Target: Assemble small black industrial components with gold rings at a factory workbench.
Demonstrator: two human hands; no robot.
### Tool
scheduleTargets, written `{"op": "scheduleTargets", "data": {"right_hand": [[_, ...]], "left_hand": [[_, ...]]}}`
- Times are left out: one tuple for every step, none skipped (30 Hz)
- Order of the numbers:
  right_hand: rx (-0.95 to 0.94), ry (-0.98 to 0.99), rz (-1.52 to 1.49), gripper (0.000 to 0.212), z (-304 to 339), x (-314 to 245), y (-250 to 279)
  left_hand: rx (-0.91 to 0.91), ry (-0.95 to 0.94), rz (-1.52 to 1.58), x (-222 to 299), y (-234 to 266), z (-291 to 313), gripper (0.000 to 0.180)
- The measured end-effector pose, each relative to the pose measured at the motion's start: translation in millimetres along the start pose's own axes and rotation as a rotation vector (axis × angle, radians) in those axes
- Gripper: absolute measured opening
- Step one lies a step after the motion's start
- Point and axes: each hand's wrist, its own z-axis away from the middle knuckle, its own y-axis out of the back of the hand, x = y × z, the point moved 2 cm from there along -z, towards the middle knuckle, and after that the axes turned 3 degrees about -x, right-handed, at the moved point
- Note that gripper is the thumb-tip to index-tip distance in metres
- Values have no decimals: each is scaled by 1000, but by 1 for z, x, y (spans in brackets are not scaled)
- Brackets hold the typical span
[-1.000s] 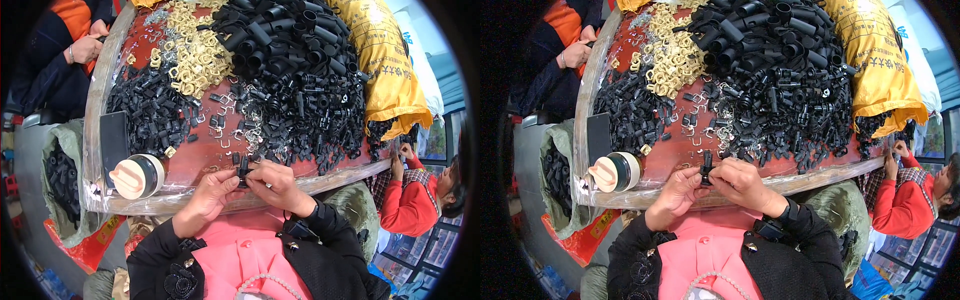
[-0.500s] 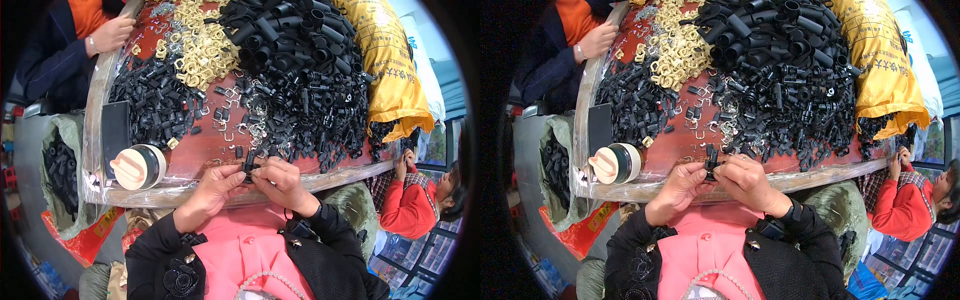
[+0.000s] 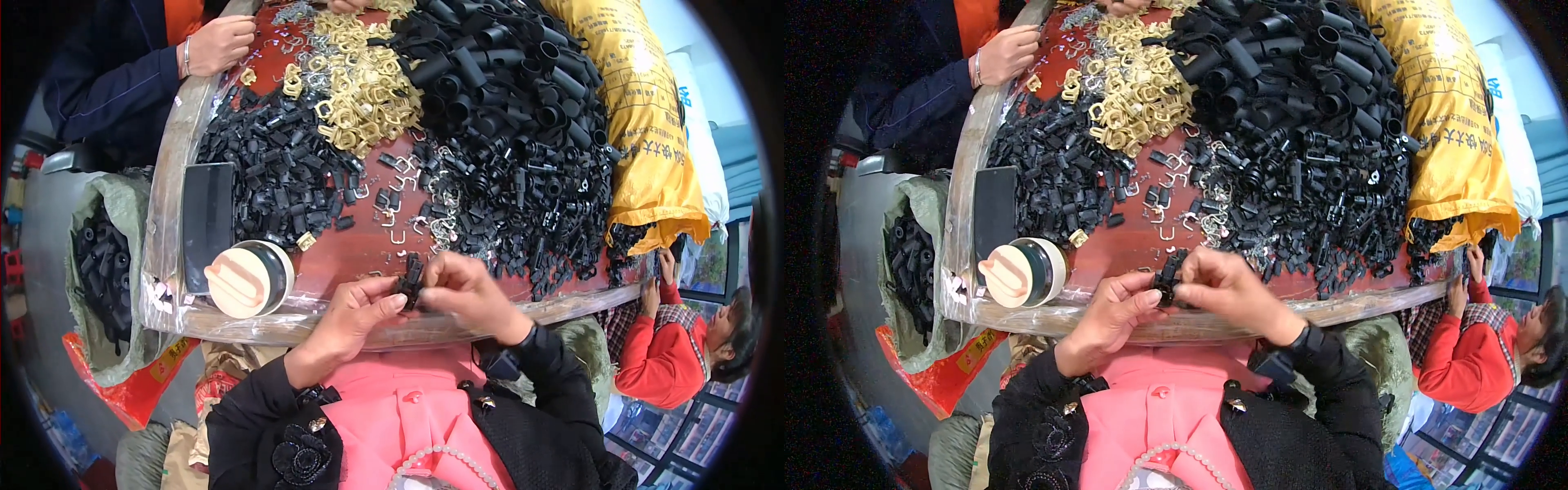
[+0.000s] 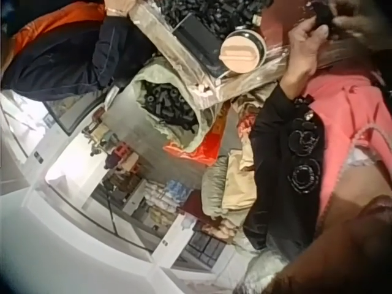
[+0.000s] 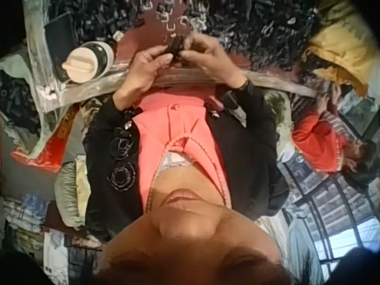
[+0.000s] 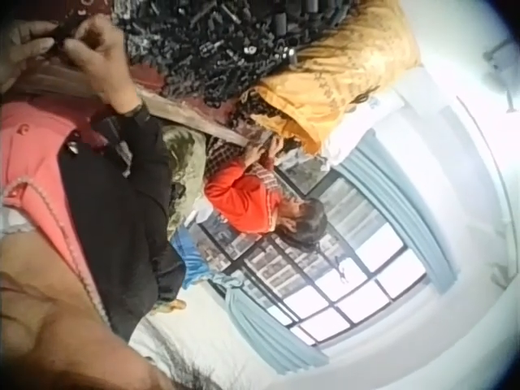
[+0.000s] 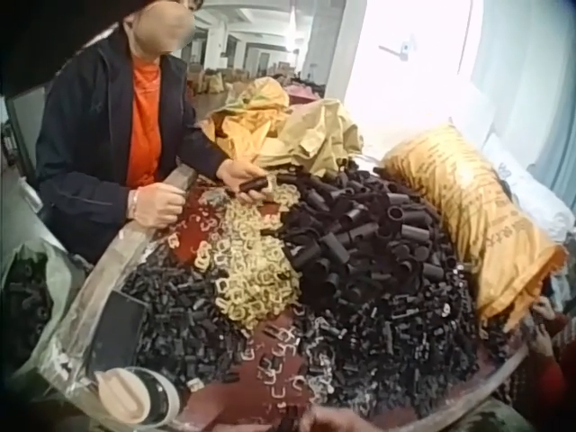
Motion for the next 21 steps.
{"op": "scheduleTargets", "data": {"right_hand": [[-74,92,167,6,-12,-9,9],[-148,184,333,10,-28,-19,15],[-137,386,605,13,-48,-35,14],[-115,589,882,17,-66,-51,12],[-81,607,980,23,-82,-54,9],[-45,623,1077,28,-98,-56,6],[-54,628,1069,28,-120,-51,2],[21,699,1327,29,-140,-43,2],[102,764,1587,29,-151,-37,3],[97,770,1584,29,-156,-33,1],[100,689,1593,28,-160,-31,0],[105,606,1601,27,-162,-28,-1],[106,520,1604,26,-165,-24,0],[105,519,1602,26,-164,-21,1],[99,540,1465,23,-158,-19,5],[95,558,1330,21,-150,-18,9],[92,573,1194,18,-141,-18,12],[93,572,1197,18,-130,-19,14],[78,492,1137,17,-118,-22,16],[67,412,1076,16,-106,-24,18],[56,334,1013,15,-98,-24,19]], "left_hand": [[4,-7,1,2,3,2,31],[3,-3,29,3,7,2,30],[8,4,57,4,11,3,30],[2,11,84,5,13,4,29],[-1,9,83,6,14,3,29],[-7,13,78,7,14,2,28],[2,16,75,7,16,4,28],[-3,23,70,7,17,3,27],[-5,23,70,6,17,3,27],[-9,13,79,5,19,4,27],[-14,4,87,4,20,4,27],[-22,-5,94,4,20,5,27],[-17,-4,96,3,21,5,27],[-18,-24,112,4,22,4,26],[-19,-48,128,3,22,4,26],[-23,-71,144,3,22,5,26],[-24,-72,144,1,22,5,26],[-7,-116,167,0,21,4,26],[11,-159,191,-2,21,4,26],[26,-200,213,-3,19,4,25],[22,-199,212,-5,16,3,25]]}}
